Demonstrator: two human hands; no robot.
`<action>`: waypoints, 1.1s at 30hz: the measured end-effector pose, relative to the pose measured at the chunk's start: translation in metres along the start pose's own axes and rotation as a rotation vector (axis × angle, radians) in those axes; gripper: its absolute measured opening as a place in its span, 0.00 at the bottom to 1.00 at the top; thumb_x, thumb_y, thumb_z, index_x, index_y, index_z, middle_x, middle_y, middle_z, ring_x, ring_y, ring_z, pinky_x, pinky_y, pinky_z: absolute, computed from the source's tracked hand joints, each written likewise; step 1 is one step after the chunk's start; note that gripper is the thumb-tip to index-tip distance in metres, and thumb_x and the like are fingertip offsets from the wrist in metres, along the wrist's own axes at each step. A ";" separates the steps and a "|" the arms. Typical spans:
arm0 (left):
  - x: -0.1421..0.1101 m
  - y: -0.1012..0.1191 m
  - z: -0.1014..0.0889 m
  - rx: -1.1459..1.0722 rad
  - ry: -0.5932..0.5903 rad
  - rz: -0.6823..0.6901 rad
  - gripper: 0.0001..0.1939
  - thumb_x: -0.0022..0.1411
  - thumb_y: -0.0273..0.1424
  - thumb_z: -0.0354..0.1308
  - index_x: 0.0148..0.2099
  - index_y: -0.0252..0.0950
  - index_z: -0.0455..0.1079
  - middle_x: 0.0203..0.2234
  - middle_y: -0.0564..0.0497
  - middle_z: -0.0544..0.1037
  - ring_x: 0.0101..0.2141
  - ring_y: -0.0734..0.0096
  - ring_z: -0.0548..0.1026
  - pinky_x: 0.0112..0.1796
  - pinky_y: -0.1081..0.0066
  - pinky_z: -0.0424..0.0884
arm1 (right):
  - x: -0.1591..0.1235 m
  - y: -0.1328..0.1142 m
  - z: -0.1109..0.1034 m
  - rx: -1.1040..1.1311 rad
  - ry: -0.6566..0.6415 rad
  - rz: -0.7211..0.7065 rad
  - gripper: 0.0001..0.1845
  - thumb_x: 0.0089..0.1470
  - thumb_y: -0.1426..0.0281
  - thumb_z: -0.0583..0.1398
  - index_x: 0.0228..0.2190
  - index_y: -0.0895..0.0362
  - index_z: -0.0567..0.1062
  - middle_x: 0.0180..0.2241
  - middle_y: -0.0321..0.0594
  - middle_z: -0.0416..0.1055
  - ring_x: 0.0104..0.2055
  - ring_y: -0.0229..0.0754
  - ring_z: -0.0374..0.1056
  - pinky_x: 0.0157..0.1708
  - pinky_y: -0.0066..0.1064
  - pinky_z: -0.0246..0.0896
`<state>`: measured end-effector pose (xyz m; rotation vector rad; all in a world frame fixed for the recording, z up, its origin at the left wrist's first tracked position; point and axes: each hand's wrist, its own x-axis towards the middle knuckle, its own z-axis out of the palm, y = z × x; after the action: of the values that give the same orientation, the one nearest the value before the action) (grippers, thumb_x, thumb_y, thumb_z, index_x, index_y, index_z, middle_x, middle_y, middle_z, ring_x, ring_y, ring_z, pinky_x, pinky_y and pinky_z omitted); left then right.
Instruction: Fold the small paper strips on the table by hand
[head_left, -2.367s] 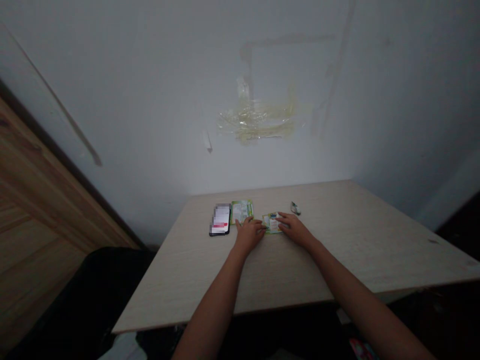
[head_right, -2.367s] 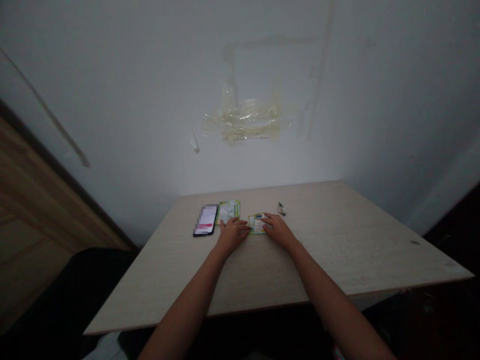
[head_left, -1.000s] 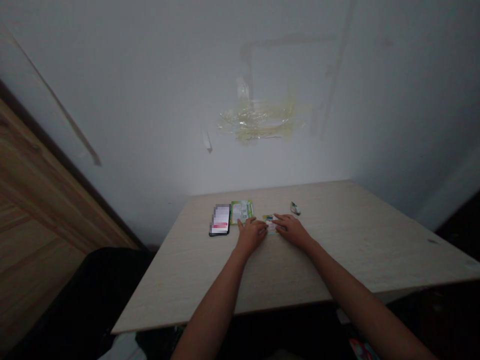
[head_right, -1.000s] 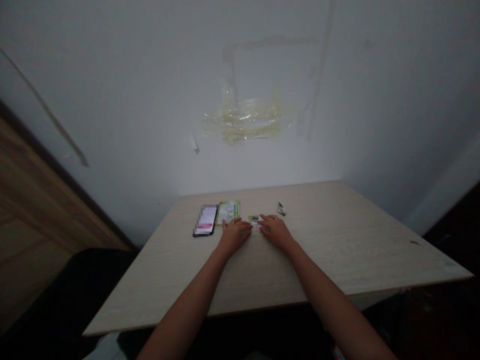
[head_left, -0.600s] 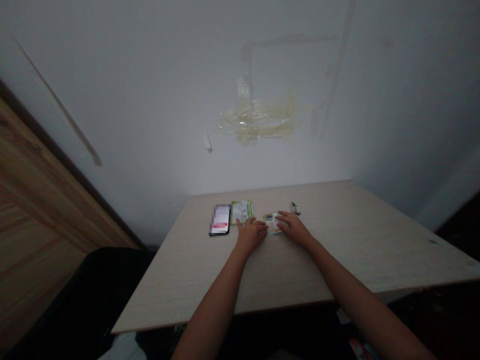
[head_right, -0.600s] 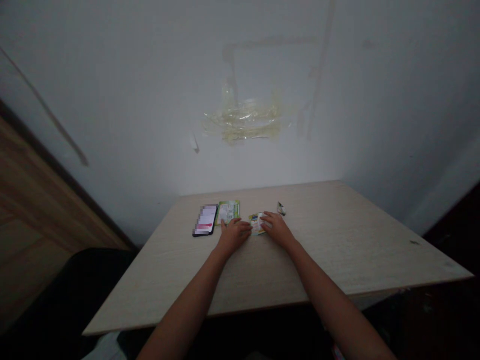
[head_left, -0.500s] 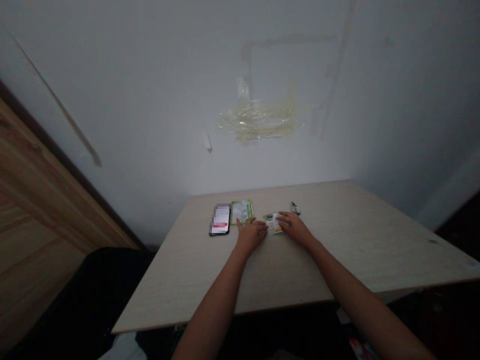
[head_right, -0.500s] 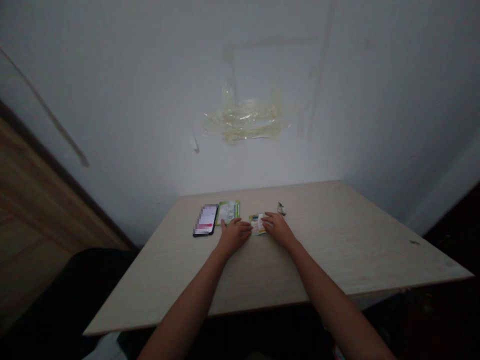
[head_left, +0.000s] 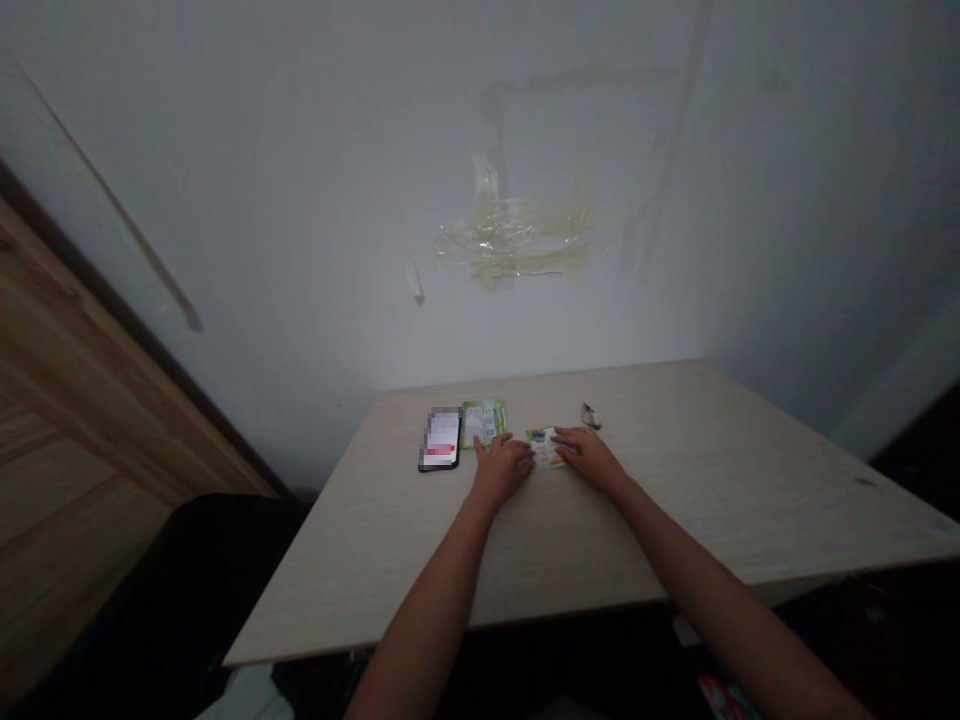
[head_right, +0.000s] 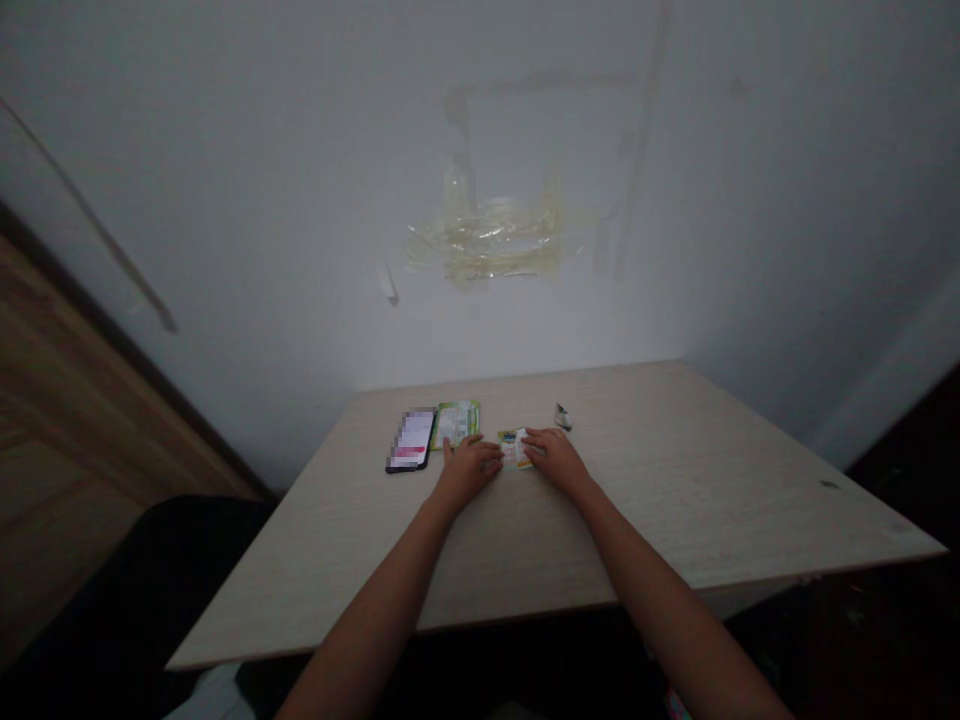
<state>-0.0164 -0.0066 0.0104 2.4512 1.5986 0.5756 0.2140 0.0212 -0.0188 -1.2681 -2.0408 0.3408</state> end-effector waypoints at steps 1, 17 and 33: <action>0.000 0.000 0.000 0.001 0.010 -0.003 0.11 0.65 0.39 0.57 0.49 0.51 0.75 0.53 0.55 0.78 0.61 0.57 0.63 0.59 0.27 0.32 | 0.000 0.000 0.000 -0.003 0.001 0.002 0.17 0.56 0.66 0.59 0.46 0.53 0.80 0.53 0.45 0.74 0.55 0.49 0.69 0.59 0.46 0.59; -0.002 0.002 -0.008 0.063 -0.023 -0.020 0.13 0.66 0.40 0.56 0.50 0.51 0.75 0.56 0.53 0.75 0.61 0.49 0.60 0.59 0.26 0.36 | 0.000 -0.002 0.002 -0.042 0.001 -0.001 0.17 0.56 0.67 0.60 0.47 0.53 0.80 0.53 0.45 0.74 0.55 0.48 0.69 0.59 0.44 0.59; -0.001 0.000 -0.007 0.054 -0.006 -0.050 0.12 0.64 0.41 0.59 0.48 0.52 0.76 0.57 0.55 0.74 0.62 0.51 0.59 0.60 0.27 0.34 | -0.001 -0.005 0.002 -0.085 -0.014 -0.002 0.17 0.58 0.66 0.59 0.48 0.53 0.79 0.54 0.44 0.74 0.56 0.49 0.67 0.61 0.44 0.56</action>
<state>-0.0193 -0.0083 0.0169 2.4406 1.6893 0.5243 0.2094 0.0183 -0.0179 -1.3181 -2.0883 0.2648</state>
